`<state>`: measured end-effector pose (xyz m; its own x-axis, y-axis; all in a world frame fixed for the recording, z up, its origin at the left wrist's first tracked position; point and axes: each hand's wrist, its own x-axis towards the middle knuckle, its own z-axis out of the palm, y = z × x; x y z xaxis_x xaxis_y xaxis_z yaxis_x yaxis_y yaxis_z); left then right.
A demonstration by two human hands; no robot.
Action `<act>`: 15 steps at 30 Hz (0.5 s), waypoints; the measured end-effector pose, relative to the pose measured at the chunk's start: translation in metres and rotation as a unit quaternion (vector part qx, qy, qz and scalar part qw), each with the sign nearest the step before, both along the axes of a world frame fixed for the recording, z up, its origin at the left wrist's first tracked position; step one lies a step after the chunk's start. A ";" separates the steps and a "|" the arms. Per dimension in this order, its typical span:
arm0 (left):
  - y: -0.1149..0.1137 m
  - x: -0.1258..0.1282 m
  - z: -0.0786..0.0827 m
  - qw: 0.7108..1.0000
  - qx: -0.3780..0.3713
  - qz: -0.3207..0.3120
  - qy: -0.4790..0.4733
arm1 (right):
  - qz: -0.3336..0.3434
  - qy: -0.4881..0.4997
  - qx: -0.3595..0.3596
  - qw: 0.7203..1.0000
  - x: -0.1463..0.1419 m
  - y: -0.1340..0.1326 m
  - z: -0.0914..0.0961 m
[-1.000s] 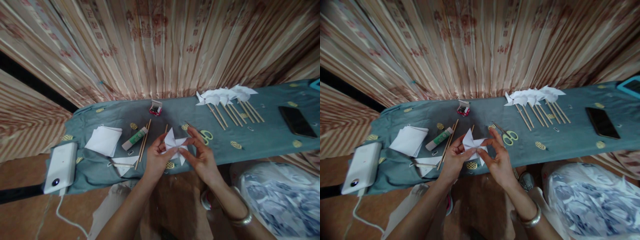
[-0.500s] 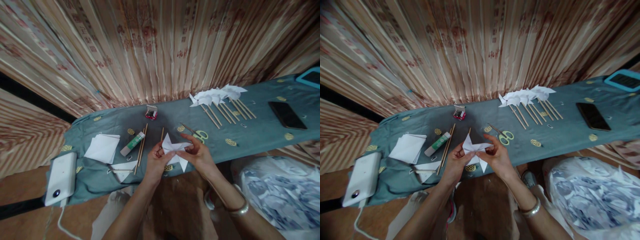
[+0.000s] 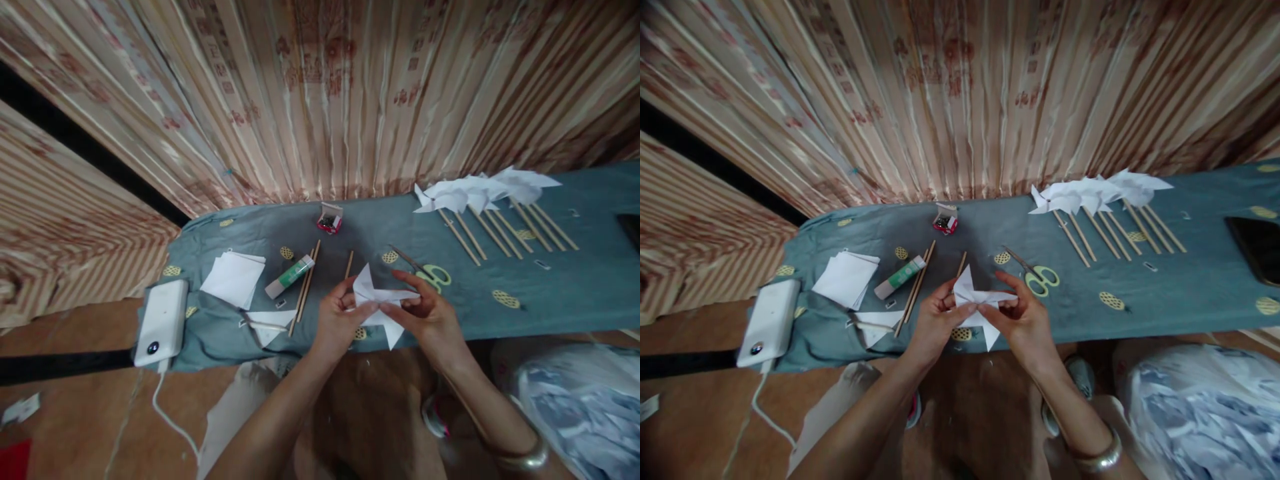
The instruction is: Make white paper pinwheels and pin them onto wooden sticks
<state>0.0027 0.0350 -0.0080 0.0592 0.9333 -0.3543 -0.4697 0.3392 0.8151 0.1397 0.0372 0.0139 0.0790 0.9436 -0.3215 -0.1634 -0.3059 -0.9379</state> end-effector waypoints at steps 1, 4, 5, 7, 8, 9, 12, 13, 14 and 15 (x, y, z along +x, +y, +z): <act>0.000 0.000 0.000 1.000 0.000 0.001 0.005 | -0.001 0.001 0.000 1.000 0.000 0.000 -0.001; 0.000 -0.001 0.000 1.000 0.000 0.004 0.013 | 0.000 -0.002 -0.001 1.000 0.000 0.000 -0.004; 0.001 -0.001 0.000 1.000 0.002 0.004 0.015 | 0.002 -0.003 -0.001 1.000 0.000 0.000 -0.004; 0.001 -0.002 0.001 1.000 0.007 0.005 0.019 | 0.003 -0.002 -0.002 1.000 0.000 0.001 -0.004; 0.002 -0.002 0.001 1.000 0.011 0.007 0.023 | 0.003 0.001 -0.002 1.000 0.000 0.001 -0.004; 0.002 -0.002 0.002 0.999 0.014 0.008 0.029 | 0.002 0.004 -0.003 1.000 0.000 0.001 -0.003; 0.003 -0.001 0.002 0.999 0.023 0.016 0.046 | 0.002 0.011 -0.006 1.000 0.000 0.000 -0.002; 0.003 -0.001 0.002 0.998 0.025 0.019 0.049 | 0.003 0.013 -0.008 1.000 0.000 0.000 -0.001; 0.003 -0.001 0.002 0.998 0.027 0.021 0.051 | 0.003 0.015 -0.010 1.000 0.000 0.000 -0.001; 0.003 -0.001 0.002 0.998 0.028 0.023 0.050 | 0.004 0.016 -0.013 1.000 0.000 0.000 -0.001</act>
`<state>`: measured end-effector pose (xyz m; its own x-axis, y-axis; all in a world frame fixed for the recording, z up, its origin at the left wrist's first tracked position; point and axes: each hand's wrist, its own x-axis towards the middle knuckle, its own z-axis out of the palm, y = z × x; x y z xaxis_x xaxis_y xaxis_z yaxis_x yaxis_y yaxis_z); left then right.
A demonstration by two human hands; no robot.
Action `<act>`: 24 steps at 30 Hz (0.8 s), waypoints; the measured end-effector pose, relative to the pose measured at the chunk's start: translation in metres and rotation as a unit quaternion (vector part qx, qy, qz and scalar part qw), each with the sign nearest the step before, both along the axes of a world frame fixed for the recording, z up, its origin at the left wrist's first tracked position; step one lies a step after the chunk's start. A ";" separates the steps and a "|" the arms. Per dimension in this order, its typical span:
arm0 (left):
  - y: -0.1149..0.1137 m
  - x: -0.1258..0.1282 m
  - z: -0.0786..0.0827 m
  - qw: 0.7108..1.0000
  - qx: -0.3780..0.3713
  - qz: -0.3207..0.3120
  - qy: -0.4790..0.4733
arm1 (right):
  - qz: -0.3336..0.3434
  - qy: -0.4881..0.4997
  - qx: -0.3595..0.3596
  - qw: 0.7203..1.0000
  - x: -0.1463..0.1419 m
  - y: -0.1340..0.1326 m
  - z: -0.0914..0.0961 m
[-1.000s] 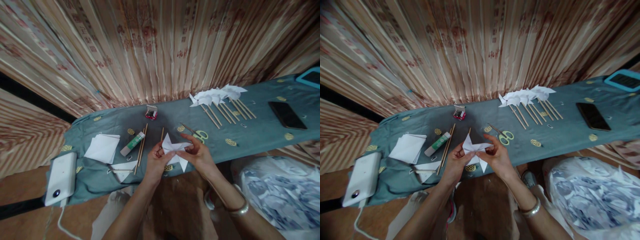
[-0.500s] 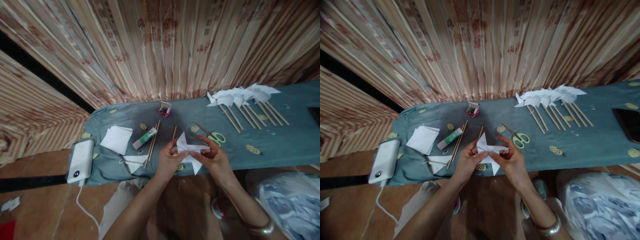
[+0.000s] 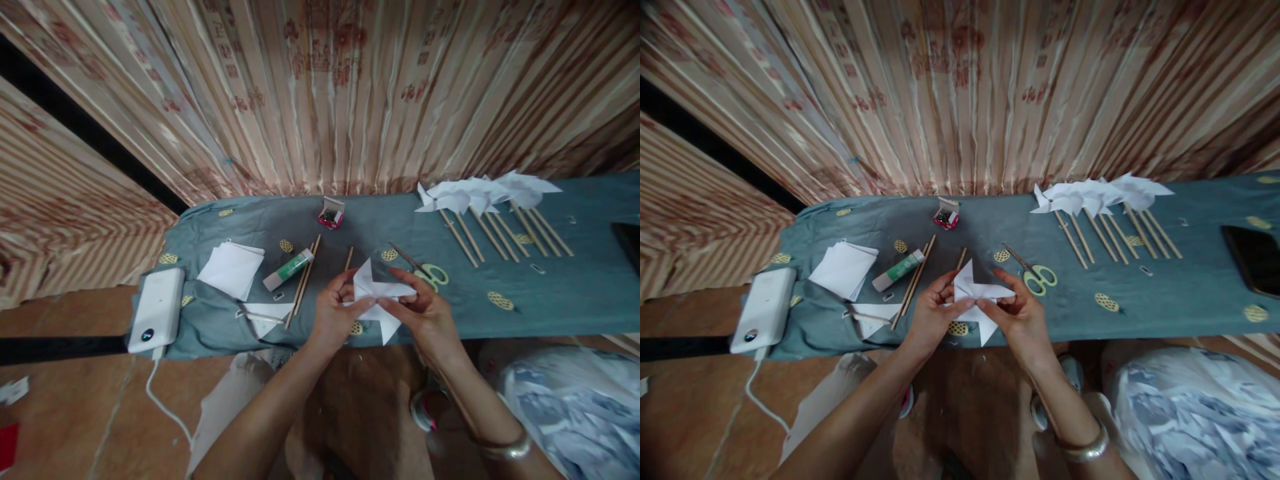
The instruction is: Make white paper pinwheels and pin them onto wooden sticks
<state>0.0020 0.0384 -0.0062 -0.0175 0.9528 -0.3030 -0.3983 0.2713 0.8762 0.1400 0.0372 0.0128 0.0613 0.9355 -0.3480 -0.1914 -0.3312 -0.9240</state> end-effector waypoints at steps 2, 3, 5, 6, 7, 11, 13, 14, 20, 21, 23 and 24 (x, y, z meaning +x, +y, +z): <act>0.000 0.000 0.000 1.000 0.002 0.001 -0.004 | 0.000 0.000 -0.005 1.000 0.000 0.000 0.000; 0.000 0.000 0.000 1.000 0.002 0.002 -0.006 | 0.001 0.002 -0.008 1.000 0.000 0.000 0.000; 0.000 0.000 0.000 1.000 0.001 0.001 -0.009 | 0.004 0.010 -0.014 1.000 0.000 0.000 0.001; 0.000 0.000 0.001 1.000 0.001 0.001 -0.009 | 0.003 0.015 -0.016 1.000 0.000 0.000 0.001; -0.001 0.000 0.001 1.000 0.001 0.000 -0.008 | 0.003 0.019 -0.019 1.000 -0.001 0.000 0.001; -0.001 0.000 0.001 1.000 0.007 0.003 -0.007 | 0.002 0.028 -0.026 0.999 -0.001 -0.001 0.001; -0.001 -0.001 0.000 1.000 0.008 0.003 -0.014 | 0.000 0.030 -0.027 0.999 -0.001 -0.001 0.000; -0.001 -0.001 0.000 1.000 0.007 0.003 -0.017 | -0.001 0.031 -0.027 0.999 -0.001 -0.001 -0.001; -0.001 -0.001 0.001 1.000 0.007 0.001 -0.007 | 0.007 0.034 -0.012 0.999 0.000 -0.001 -0.003; -0.001 -0.001 0.001 1.000 0.006 0.002 -0.006 | 0.007 0.034 -0.010 0.999 0.000 -0.001 -0.003; -0.001 -0.001 0.001 1.000 0.004 0.000 -0.008 | 0.005 0.032 -0.008 0.999 0.000 -0.001 -0.003; -0.001 -0.001 0.001 1.000 0.003 -0.001 -0.010 | 0.003 0.032 -0.007 0.999 0.000 -0.001 -0.004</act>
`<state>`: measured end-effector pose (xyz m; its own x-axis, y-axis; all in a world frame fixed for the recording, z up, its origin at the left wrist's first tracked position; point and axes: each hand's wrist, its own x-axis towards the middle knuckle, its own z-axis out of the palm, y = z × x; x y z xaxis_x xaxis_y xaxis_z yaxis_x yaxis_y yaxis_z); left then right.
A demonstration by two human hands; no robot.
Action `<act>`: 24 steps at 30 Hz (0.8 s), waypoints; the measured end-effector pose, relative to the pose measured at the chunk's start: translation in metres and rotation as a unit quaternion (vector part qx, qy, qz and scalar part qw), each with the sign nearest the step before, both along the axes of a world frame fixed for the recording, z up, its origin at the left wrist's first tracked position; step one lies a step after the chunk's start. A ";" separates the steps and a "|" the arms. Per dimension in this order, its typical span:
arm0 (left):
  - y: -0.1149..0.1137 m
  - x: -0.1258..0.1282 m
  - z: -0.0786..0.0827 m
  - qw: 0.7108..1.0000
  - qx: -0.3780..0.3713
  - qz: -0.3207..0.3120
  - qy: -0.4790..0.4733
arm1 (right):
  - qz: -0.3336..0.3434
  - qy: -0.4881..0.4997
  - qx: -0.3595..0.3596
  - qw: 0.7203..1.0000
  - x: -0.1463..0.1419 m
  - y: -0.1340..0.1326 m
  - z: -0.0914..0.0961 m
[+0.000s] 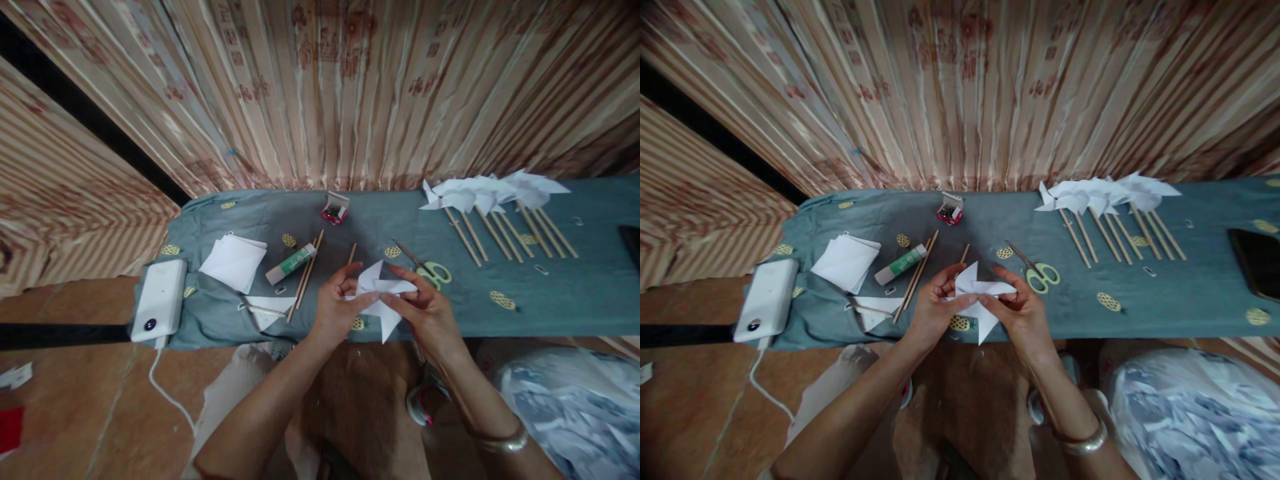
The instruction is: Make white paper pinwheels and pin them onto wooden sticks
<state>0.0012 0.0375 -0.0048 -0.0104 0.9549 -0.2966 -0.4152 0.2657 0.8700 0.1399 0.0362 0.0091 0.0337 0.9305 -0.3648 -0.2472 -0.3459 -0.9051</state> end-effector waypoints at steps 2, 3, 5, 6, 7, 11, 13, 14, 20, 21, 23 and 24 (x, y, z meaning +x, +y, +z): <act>0.000 0.000 0.000 1.000 0.000 -0.002 -0.001 | 0.000 -0.002 0.002 1.000 0.000 0.000 0.000; 0.000 0.000 0.000 1.000 0.001 -0.002 0.000 | 0.000 -0.005 0.003 1.000 0.001 -0.001 -0.001; -0.001 0.000 0.001 1.000 0.004 -0.002 0.005 | 0.004 -0.011 0.004 1.000 0.001 -0.001 -0.001; -0.001 0.000 0.001 1.000 0.005 -0.003 0.008 | 0.007 -0.014 0.004 1.000 0.001 -0.001 -0.001; -0.001 0.000 0.001 1.000 0.007 -0.004 0.012 | 0.008 -0.017 0.004 1.000 0.002 -0.001 -0.002; 0.000 -0.001 0.001 1.000 0.010 -0.008 0.025 | 0.002 -0.017 0.007 1.000 0.000 -0.001 0.001; 0.001 -0.001 0.001 0.999 0.013 -0.007 0.029 | 0.000 -0.010 0.003 1.000 -0.001 0.000 0.003; 0.001 -0.001 0.000 0.999 0.015 -0.006 0.030 | 0.002 -0.007 0.000 1.000 -0.001 0.000 0.004; 0.000 0.000 -0.001 1.000 0.017 -0.006 0.020 | 0.005 -0.007 0.002 1.000 -0.001 0.000 0.003; 0.000 0.000 0.000 1.000 0.015 -0.007 0.014 | 0.003 -0.007 0.004 1.000 0.000 -0.001 0.002; 0.000 0.000 0.000 1.000 0.013 -0.008 0.001 | 0.002 -0.010 0.007 1.000 0.000 -0.001 0.001; 0.000 0.001 0.000 1.000 0.013 -0.008 -0.003 | 0.002 -0.011 0.008 1.000 0.000 0.000 0.001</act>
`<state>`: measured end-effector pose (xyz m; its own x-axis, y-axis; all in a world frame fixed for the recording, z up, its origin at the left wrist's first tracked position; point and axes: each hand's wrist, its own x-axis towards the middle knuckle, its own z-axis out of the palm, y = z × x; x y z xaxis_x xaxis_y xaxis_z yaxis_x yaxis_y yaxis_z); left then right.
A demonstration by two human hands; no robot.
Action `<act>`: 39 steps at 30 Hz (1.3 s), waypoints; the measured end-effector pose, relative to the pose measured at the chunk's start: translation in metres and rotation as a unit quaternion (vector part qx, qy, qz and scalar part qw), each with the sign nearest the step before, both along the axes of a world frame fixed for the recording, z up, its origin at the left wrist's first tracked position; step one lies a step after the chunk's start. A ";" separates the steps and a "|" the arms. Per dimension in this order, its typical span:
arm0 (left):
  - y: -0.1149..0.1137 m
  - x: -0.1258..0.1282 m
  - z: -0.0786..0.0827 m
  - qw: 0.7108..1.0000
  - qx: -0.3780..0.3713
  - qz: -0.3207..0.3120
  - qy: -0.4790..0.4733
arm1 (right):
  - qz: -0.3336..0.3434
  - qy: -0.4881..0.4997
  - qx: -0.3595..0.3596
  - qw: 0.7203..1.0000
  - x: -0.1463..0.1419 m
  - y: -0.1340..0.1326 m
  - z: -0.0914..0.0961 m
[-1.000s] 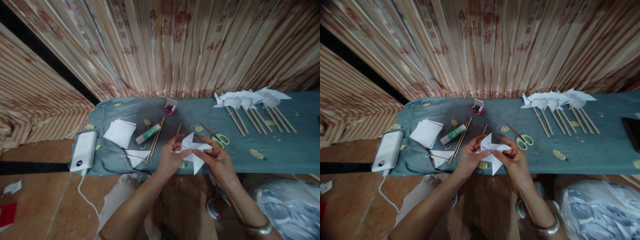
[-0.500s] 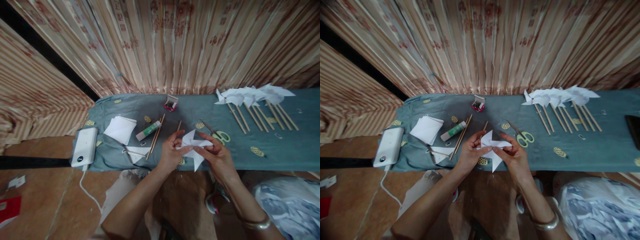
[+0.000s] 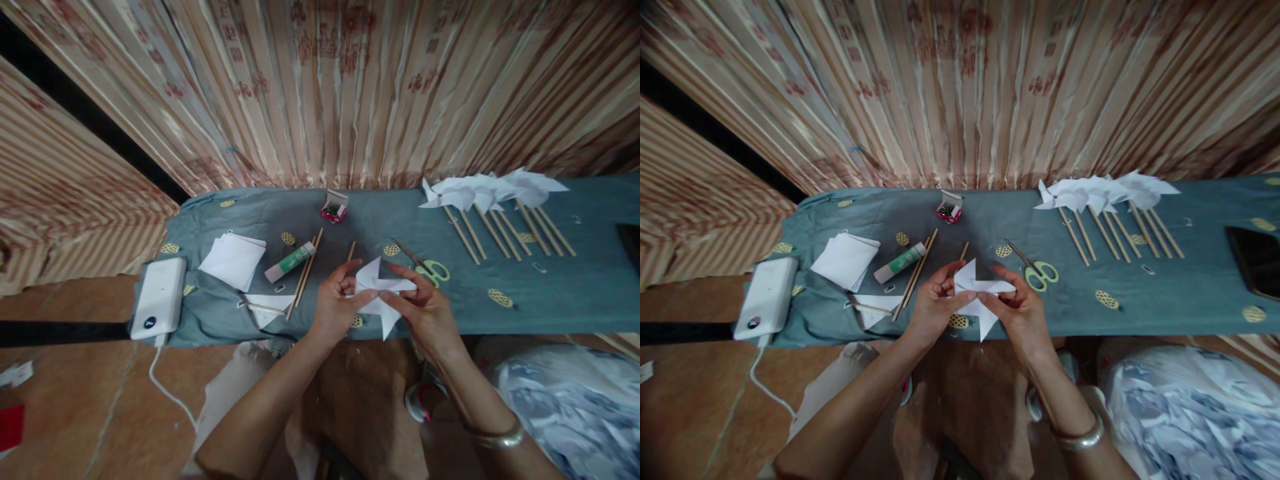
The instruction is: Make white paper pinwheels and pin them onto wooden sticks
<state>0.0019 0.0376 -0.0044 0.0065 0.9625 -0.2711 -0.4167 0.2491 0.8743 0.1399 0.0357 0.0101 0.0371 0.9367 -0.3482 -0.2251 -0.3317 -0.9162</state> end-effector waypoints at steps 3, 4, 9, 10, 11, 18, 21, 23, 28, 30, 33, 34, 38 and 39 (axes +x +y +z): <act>0.000 0.001 0.001 1.000 0.001 0.001 -0.003 | -0.001 -0.001 0.005 1.000 0.000 0.001 0.000; 0.000 0.001 0.001 1.000 0.003 0.001 -0.004 | -0.002 0.001 0.005 1.000 0.001 0.001 0.001; 0.000 0.002 0.001 1.000 0.011 0.000 -0.014 | -0.006 -0.001 0.005 1.000 0.003 0.002 0.000; 0.000 0.002 0.001 1.000 0.008 0.000 -0.016 | -0.005 -0.004 0.006 1.000 0.004 0.002 0.000; 0.000 0.002 0.002 1.000 0.004 0.000 -0.017 | -0.005 -0.007 0.006 1.000 0.004 0.001 0.000; -0.001 0.003 0.002 0.999 -0.014 -0.005 -0.038 | -0.017 -0.023 0.004 1.000 0.005 0.001 0.003; 0.000 0.003 0.000 0.999 -0.013 -0.007 -0.042 | -0.022 -0.009 0.005 1.000 0.006 0.002 0.003; 0.000 0.003 -0.001 0.999 -0.012 -0.003 -0.046 | -0.023 0.011 0.006 1.000 0.008 0.003 0.002; 0.001 0.003 -0.003 0.998 -0.023 -0.001 -0.062 | -0.016 0.036 0.013 0.999 0.010 0.005 -0.002; 0.000 0.003 -0.003 0.998 -0.026 -0.005 -0.062 | -0.012 0.032 0.017 0.999 0.009 0.004 -0.003; -0.001 0.003 -0.003 0.998 -0.027 -0.010 -0.058 | -0.007 0.027 0.017 0.999 0.008 0.003 -0.003; -0.001 0.003 -0.004 0.998 -0.026 -0.012 -0.057 | -0.006 0.024 0.017 1.000 0.008 0.002 -0.003; -0.001 0.004 -0.004 0.998 -0.027 -0.018 -0.059 | -0.006 -0.001 0.013 1.000 0.008 0.002 -0.002; -0.001 0.004 -0.004 0.998 -0.027 -0.020 -0.061 | -0.007 -0.006 0.010 1.000 0.008 0.001 -0.002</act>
<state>0.0061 0.0363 -0.0083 0.0799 0.9450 -0.3171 -0.5080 0.3123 0.8028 0.1478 0.0372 0.0080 0.0548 0.9431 -0.3280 -0.2181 -0.3092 -0.9256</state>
